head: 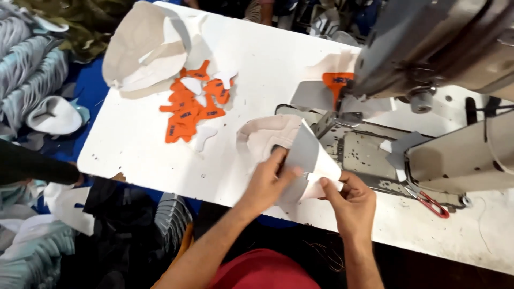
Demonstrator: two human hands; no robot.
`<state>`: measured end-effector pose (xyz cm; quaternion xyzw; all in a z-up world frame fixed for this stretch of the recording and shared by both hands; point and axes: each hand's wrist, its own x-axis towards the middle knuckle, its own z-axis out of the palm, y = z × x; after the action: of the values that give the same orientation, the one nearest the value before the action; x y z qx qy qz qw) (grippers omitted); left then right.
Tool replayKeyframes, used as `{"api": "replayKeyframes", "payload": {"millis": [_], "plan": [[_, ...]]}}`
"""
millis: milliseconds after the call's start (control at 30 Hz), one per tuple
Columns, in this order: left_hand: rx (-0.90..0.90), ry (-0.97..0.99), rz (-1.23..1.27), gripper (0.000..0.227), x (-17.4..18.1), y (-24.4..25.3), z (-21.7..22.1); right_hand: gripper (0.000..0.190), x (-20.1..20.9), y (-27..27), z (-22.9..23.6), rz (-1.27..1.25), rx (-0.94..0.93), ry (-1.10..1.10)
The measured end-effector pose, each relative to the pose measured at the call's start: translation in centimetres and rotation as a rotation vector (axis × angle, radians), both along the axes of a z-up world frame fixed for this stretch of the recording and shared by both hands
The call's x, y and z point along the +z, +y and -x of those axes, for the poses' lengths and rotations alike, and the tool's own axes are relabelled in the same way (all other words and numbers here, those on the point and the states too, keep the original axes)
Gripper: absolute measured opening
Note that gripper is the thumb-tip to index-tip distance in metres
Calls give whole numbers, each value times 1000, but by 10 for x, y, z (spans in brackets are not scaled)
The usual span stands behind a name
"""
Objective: Stitching shoe upper components using an industrial sewing machine.
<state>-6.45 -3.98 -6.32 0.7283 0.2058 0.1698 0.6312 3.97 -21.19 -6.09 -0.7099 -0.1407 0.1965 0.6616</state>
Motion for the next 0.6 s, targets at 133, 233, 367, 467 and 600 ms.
{"api": "replayKeyframes", "payload": {"millis": [133,233,367,467,600], "plan": [[269,-165,-80,29,-49,91,9,20,-1,0,-5,5,-10,31],[592,73,-793,33,-47,155,15,20,-5,-3,-6,12,-4,37],[745,199,-927,31,-65,188,10,20,-6,-2,-7,-34,13,34],[761,129,-904,25,-78,194,17,19,-4,-1,-6,-37,-1,58],[719,-258,-267,21,-39,146,39,18,0,-1,-10,-32,26,65]]}}
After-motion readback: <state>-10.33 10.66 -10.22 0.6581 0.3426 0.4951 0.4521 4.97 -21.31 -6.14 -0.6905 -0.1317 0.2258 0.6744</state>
